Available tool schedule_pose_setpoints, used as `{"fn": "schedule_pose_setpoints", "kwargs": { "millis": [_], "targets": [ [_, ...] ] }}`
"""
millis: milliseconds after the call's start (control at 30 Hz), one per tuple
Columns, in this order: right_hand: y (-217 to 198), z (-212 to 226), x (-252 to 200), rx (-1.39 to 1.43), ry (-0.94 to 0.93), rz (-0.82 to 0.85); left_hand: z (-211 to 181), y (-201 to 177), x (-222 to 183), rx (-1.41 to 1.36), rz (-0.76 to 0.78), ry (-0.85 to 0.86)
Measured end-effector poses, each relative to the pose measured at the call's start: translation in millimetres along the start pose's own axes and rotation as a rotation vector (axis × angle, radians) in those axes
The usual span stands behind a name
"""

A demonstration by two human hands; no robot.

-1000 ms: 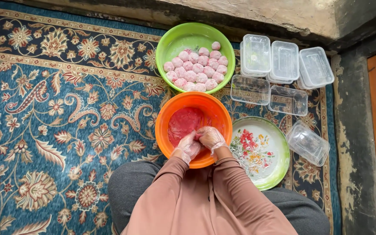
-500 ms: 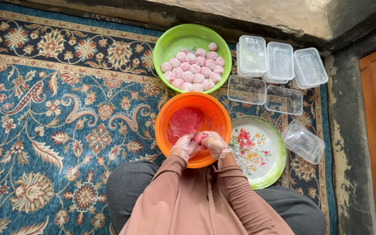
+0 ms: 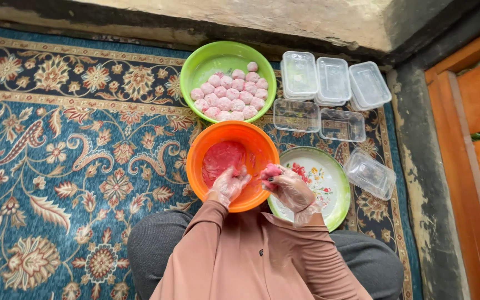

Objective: Rolling dough into small balls and placing them in a bowl

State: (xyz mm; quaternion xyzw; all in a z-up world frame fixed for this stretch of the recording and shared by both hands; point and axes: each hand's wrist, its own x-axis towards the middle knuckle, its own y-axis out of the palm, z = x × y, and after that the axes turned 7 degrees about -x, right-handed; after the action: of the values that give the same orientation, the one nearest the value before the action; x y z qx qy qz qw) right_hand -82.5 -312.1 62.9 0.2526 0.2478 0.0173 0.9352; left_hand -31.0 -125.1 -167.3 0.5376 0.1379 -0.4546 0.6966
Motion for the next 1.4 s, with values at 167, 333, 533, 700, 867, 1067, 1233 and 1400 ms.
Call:
{"fn": "schedule_pose_setpoints", "kwargs": {
  "millis": [167, 333, 533, 700, 867, 1067, 1233, 1400],
  "targets": [
    [0.3, 27.0, -30.3, 0.069, 0.032, -0.018, 33.2, 22.9, -46.3, 0.274, 0.2, 0.008],
    [-15.3, 32.5, -47.3, -0.053, 0.011, 0.038, 119.5, 83.8, -150.8, 0.661, 0.194, 0.108],
    [-29.4, 25.4, -62.1, -0.28, 0.021, 0.074, 167.7, 58.2, -134.3, 1.229, 0.352, 0.43],
    [-7.9, 66.2, -104.4, -0.455, 0.059, 0.019, 172.1, 38.2, -111.8, 1.249, 0.412, 0.348],
    [-41.7, 67.4, -103.1, -0.593, 0.143, -0.17, 200.4, 74.7, -176.8, 1.069, 0.431, 0.151],
    [-74.7, 93.6, -122.2, -0.56, 0.041, -0.186, 180.5, 66.9, -146.3, 1.054, 0.347, 0.116],
    [-70.4, 104.8, -137.2, -0.676, -0.115, -0.083, 170.5, 46.3, -129.8, 0.987, 0.412, 0.047],
    [-48.3, 86.0, -127.1, -1.033, -0.223, 0.118, 195.3, 48.5, -140.6, 1.088, 0.364, -0.005]
  ]
}}
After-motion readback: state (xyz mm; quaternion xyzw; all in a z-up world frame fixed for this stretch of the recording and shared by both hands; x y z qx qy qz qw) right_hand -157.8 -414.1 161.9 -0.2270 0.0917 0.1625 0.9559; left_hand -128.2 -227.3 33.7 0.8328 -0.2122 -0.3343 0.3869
